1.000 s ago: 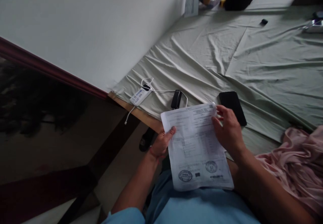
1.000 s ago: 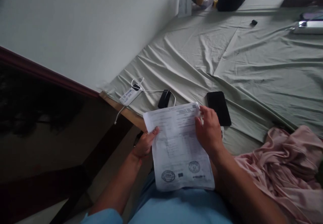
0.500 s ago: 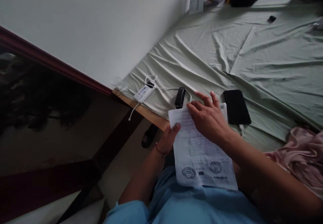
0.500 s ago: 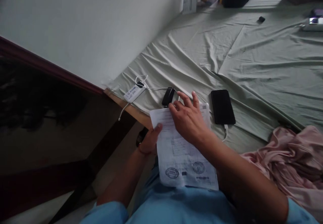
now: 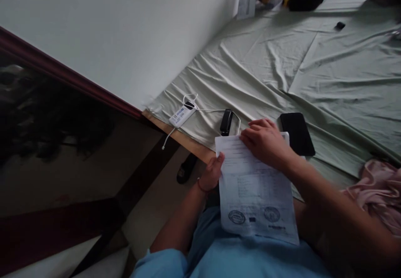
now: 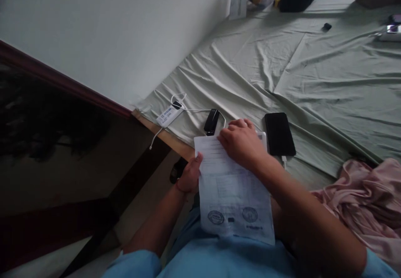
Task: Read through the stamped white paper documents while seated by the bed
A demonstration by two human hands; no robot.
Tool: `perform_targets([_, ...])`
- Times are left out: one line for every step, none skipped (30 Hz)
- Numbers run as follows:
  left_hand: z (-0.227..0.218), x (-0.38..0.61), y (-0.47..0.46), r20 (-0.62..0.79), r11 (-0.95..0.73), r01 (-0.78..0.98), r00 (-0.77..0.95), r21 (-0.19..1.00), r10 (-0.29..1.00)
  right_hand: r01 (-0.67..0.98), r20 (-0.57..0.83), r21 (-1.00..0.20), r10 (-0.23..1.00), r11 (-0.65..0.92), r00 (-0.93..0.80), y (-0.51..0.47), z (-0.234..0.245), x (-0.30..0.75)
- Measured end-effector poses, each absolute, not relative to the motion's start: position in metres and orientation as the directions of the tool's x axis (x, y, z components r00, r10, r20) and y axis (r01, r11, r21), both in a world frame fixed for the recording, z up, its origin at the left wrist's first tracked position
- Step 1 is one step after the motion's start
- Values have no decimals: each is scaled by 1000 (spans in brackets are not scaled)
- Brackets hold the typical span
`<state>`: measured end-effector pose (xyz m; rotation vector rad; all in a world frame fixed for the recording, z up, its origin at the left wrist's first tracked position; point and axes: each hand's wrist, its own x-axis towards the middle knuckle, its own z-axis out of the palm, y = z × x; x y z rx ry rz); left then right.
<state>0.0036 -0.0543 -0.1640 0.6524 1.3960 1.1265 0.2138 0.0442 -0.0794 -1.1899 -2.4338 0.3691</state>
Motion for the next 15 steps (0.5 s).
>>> perform_targets([-163, 2, -54, -412, 378, -186, -193, 907, 891, 691, 207, -423, 805, 587, -557, 50, -80, 222])
perform_targets([-162, 1, -54, -413, 384, -166, -203, 908, 888, 700, 165, -442, 818, 561, -552, 56, -82, 231])
perform_targets([-161, 1, -54, -428, 398, -176, -196, 901, 882, 710, 123, -459, 830, 534, -545, 62, -84, 240])
perform_targets([-160, 0, -53, -448, 410, -215, -176, 886, 876, 723, 91, -480, 848, 497, -523, 67, -86, 249])
perform_targets([-159, 0, -53, -463, 413, -273, -155, 869, 873, 733, 70, -510, 872, 449, -485, 70, -89, 257])
perform_targets([-158, 0, -52, -468, 403, -336, -139, 851, 873, 729, 54, -561, 896, 393, -442, 72, -93, 264])
perform_targets([-158, 0, -52, -462, 381, -387, -141, 840, 875, 700, 33, -634, 916, 329, -400, 72, -96, 268])
perform_targets([-157, 0, -52, -456, 361, -422, -149, 832, 877, 648, 8, -719, 935, 252, -354, 69, -100, 271])
perform_targets([-157, -1, -51, -451, 345, -444, -158, 827, 878, 563, -26, -809, 945, 171, -325, 65, -104, 272])
perform_targets([-158, -2, -51, -448, 333, -459, -166, 824, 878, 448, -71, -890, 944, 87, -323, 59, -107, 272])
perform_targets([-158, -2, -51, -447, 327, -470, -171, 820, 878, 321, -112, -947, 933, 4, -343, 51, -110, 270])
perform_targets([-159, -3, -50, -447, 322, -477, -173, 818, 878, 206, -151, -976, 916, -77, -372, 43, -113, 267])
perform_targets([-160, -3, -50, -449, 321, -483, -176, 815, 876, 121, -181, -982, 905, -145, -386, 35, -116, 264])
perform_targets([-161, -3, -49, -455, 324, -483, -181, 813, 872, 70, -206, -978, 903, -194, -378, 27, -119, 262])
perform_targets([-161, -2, -49, -465, 333, -480, -187, 812, 865, 50, -231, -972, 905, -228, -358, 20, -122, 260])
